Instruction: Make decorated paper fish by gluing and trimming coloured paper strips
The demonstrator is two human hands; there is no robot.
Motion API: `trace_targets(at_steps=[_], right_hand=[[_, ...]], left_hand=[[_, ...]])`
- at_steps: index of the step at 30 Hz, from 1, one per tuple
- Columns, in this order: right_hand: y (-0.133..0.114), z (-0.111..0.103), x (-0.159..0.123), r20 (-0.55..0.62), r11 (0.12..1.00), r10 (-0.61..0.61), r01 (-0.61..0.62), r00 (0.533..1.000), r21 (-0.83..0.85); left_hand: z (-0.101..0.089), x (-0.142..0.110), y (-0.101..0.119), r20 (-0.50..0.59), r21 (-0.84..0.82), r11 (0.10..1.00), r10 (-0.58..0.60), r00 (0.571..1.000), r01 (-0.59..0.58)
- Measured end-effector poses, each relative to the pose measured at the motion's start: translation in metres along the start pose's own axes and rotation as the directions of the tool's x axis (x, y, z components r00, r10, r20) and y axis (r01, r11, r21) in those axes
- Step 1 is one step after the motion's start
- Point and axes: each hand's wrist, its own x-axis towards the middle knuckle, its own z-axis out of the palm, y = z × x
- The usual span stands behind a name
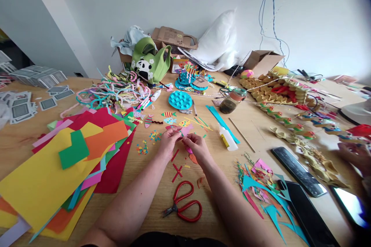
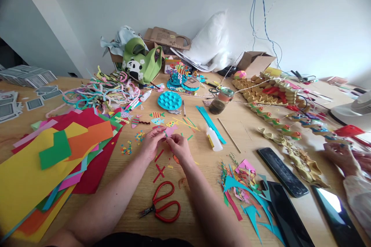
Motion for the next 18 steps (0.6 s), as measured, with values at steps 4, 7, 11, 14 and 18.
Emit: trace_targets(at_steps=[4,7,11,14,18], right_hand=[[0.0012,0.0012,0.0000,-0.009,0.998,0.006,-0.006,1.000,0.068],[0.0004,0.0011,-0.0001,-0.013,0.995,0.003,-0.002,1.000,0.095],[-0.0002,-0.0001,0.0003,-0.038,0.996,-0.028,0.031,0.999,0.079],[-0.0008,-0.0008,0.0001,-0.043,0.997,-0.044,0.046,0.998,0.056],[-0.0028,-0.0010,-0.0015,-0.033,0.998,-0.051,0.052,0.998,0.020]], left_hand=[[0.0006,-0.0013,-0.0019,0.023,0.010,0.999,-0.032,0.999,0.031],[0.0012,-0.0019,-0.0010,0.038,-0.014,0.998,-0.058,0.998,0.059],[0.0013,-0.0022,0.0012,0.026,-0.100,0.988,-0.117,0.993,0.119],[0.0007,-0.0027,0.0018,0.023,-0.057,0.989,-0.132,0.991,0.133],[0.0001,-0.0033,0.0009,0.033,0.015,0.992,-0.127,0.991,0.126]])
